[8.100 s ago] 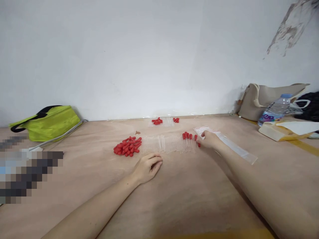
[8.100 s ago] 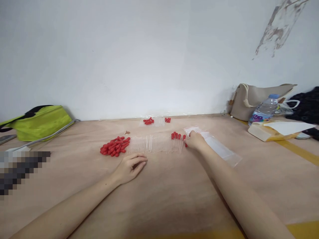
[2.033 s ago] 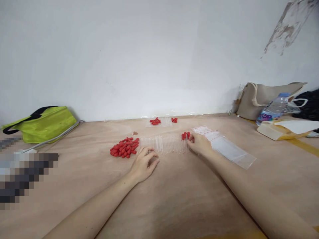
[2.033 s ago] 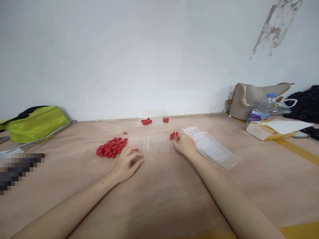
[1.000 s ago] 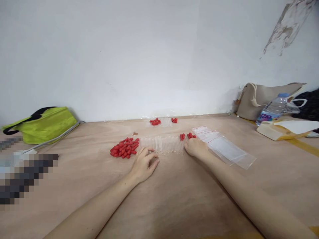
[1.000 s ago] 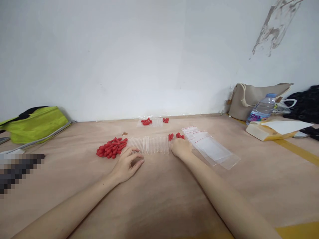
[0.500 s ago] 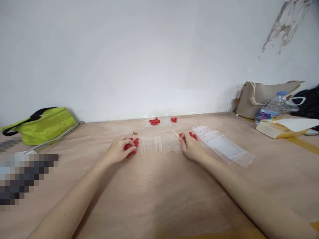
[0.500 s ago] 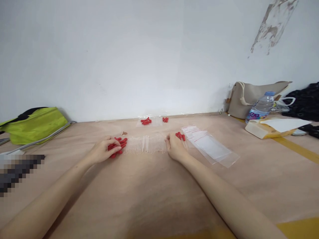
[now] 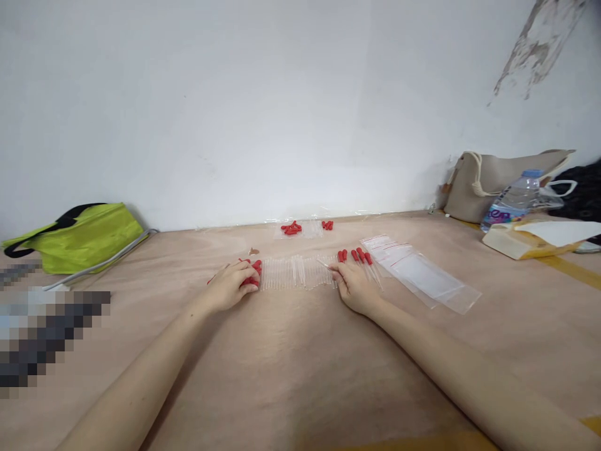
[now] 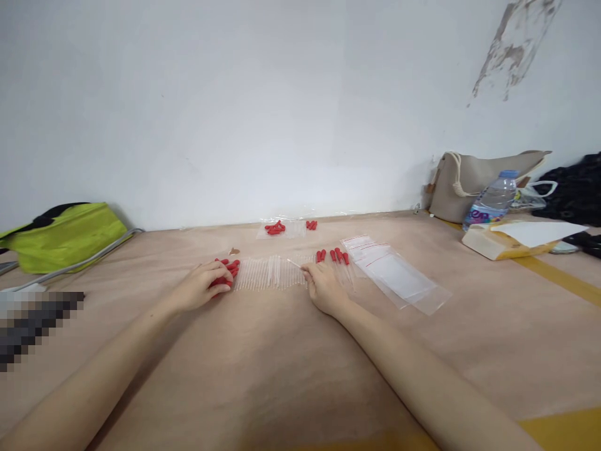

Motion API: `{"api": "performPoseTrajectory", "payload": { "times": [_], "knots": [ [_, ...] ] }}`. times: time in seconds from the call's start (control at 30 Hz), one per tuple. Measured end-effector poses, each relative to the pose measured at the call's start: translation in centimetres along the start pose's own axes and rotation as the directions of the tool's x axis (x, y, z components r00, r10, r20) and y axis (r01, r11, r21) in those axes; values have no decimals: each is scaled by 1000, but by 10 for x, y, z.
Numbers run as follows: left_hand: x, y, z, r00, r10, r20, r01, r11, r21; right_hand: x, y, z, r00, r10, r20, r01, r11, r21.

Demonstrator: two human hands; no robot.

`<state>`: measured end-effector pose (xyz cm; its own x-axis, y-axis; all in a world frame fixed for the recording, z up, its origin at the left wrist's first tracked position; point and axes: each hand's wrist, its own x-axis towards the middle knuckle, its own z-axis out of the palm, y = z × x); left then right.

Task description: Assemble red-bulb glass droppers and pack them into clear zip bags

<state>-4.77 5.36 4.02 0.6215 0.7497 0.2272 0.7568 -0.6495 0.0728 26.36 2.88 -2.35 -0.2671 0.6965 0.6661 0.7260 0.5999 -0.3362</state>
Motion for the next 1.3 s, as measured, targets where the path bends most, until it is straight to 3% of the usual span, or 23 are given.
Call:
{"api": "performPoseTrajectory", "payload": {
  "times": [0.47, 0.63, 0.73, 0.83, 0.93, 1.03, 1.2, 1.3],
  "knots": [
    [-1, 4, -2, 983, -176, -44, 156, 946, -284, 0, -5, -4, 999, 41, 33, -43, 997, 67],
    [2, 14, 2, 956, -222, -194, 133, 912, -387, 0, -6, -5, 1000, 27, 9, -28, 996, 88],
    [7, 34, 15, 916, -311, -252, 110, 801, -588, 0, -8, -5, 1000, 2, -6, -2, 996, 92],
    [11, 57, 36, 913, -370, -169, 96, 600, -794, -1, -11, -5, 1000, -11, 15, 9, 996, 89],
    [13, 72, 55, 912, -383, -148, 86, 530, -844, -2, -17, -4, 999, -10, 46, 7, 998, 69],
    [11, 77, 62, 916, -356, -187, 56, 573, -817, -4, -26, -2, 996, -57, 64, 54, 997, 52],
    [7, 80, 54, 917, -270, -294, 32, 784, -620, -4, -36, -4, 987, -143, 77, 146, 989, -26],
    [6, 82, 49, 913, -221, -342, 16, 859, -512, -4, -37, -6, 987, -150, 60, 153, 987, -53]
  ]
}}
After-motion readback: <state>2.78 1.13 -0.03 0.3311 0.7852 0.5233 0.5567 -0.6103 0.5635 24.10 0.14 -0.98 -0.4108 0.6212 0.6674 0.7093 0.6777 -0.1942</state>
